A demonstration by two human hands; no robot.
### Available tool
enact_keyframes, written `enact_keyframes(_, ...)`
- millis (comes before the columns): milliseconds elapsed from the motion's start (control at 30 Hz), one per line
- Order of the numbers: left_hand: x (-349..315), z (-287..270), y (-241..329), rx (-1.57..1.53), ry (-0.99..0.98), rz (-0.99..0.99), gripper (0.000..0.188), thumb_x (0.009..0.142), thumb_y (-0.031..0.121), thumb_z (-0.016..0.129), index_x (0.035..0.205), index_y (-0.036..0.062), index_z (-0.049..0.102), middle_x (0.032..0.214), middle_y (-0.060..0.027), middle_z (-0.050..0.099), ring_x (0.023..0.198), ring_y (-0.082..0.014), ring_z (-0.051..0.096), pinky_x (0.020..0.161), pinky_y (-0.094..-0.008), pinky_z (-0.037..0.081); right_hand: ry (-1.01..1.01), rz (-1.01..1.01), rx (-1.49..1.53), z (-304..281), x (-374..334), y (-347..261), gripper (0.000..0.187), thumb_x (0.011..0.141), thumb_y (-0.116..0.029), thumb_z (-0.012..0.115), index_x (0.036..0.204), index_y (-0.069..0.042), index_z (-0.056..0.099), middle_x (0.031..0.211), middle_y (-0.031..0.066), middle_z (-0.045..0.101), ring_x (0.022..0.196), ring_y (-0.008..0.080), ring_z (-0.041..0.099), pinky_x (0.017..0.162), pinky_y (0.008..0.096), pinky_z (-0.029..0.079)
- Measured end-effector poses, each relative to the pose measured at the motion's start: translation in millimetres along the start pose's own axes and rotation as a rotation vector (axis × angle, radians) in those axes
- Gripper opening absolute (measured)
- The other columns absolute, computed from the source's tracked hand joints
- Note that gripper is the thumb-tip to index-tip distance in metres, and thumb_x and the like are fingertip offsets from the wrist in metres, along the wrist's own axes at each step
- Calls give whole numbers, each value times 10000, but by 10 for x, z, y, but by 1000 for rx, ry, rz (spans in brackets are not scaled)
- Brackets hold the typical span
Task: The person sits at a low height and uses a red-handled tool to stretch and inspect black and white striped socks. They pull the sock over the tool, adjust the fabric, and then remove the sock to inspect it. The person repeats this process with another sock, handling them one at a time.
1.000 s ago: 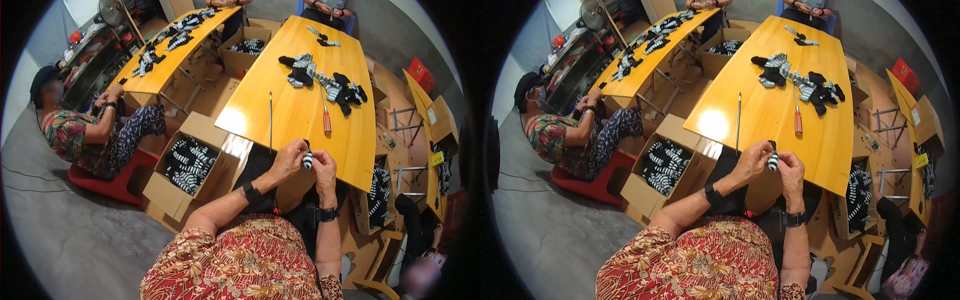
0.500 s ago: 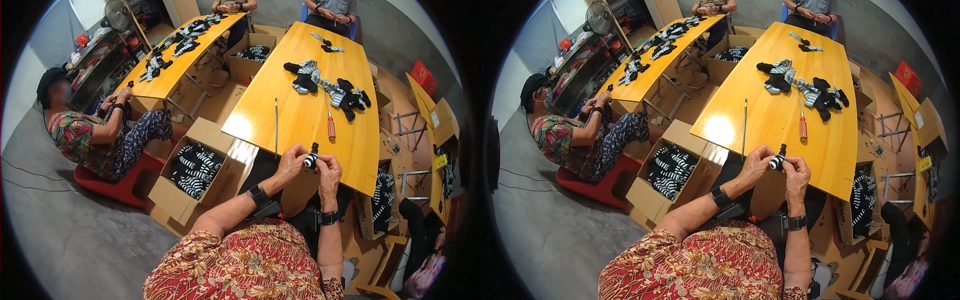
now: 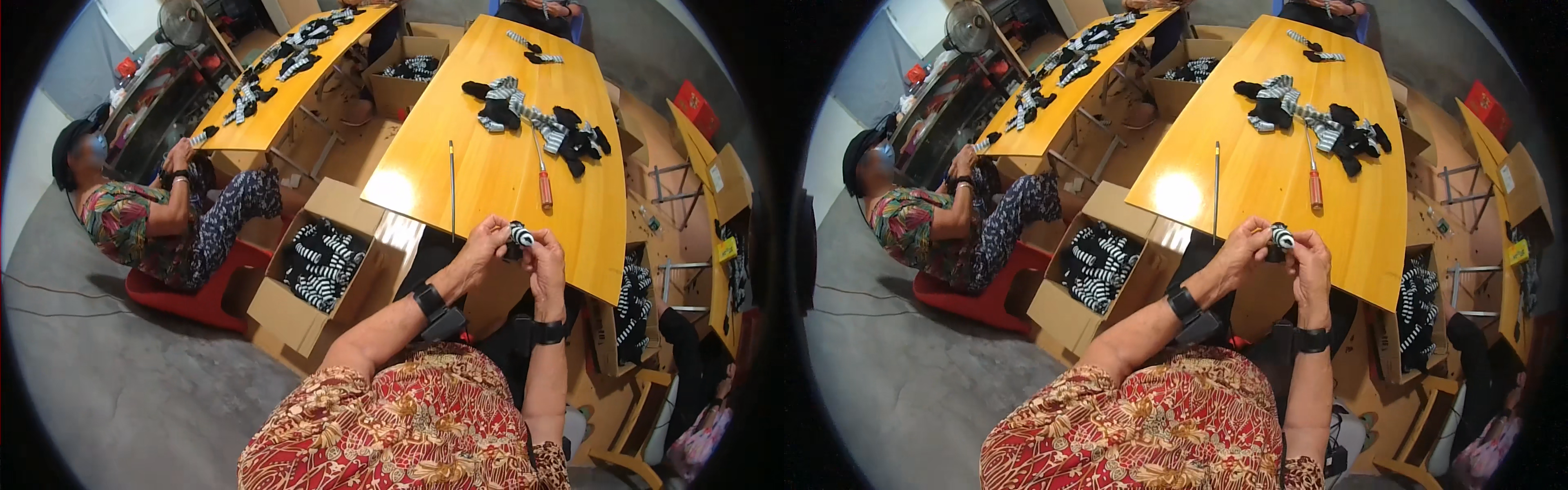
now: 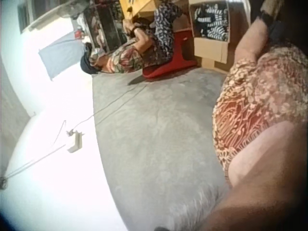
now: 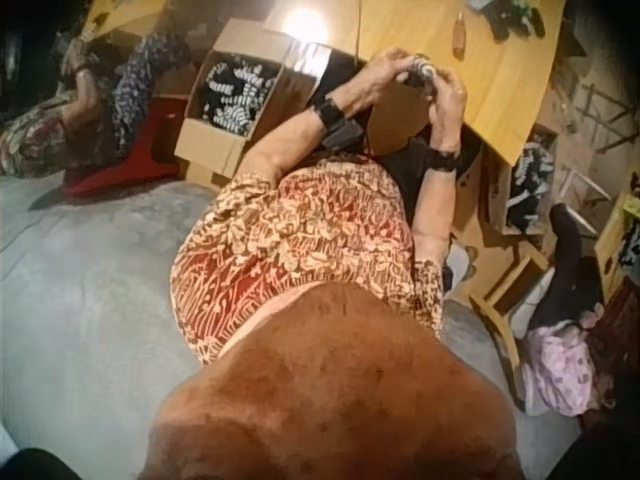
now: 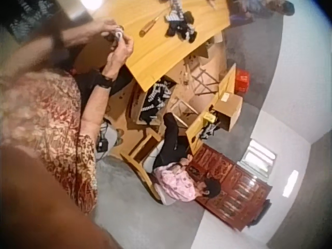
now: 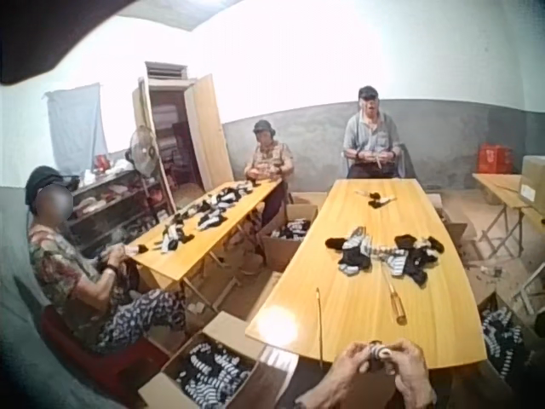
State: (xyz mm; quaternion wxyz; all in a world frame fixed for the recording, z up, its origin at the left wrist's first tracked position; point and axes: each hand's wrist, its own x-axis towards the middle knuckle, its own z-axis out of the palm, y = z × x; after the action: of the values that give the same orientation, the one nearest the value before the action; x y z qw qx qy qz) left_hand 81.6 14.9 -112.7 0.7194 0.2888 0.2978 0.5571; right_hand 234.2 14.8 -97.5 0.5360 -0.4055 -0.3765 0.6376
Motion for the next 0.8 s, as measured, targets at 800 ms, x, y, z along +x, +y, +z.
enact_keyframes(800,171,-226,2127,912,-128,192,340,955,229,587,1236,39,611,855,-10,674,718,-47,585,621,-178,413,55,-114,-258,274,-74,-245,48,888,-56,584,876,-22,616,729,-17,580,586,42,485,513,185,363)
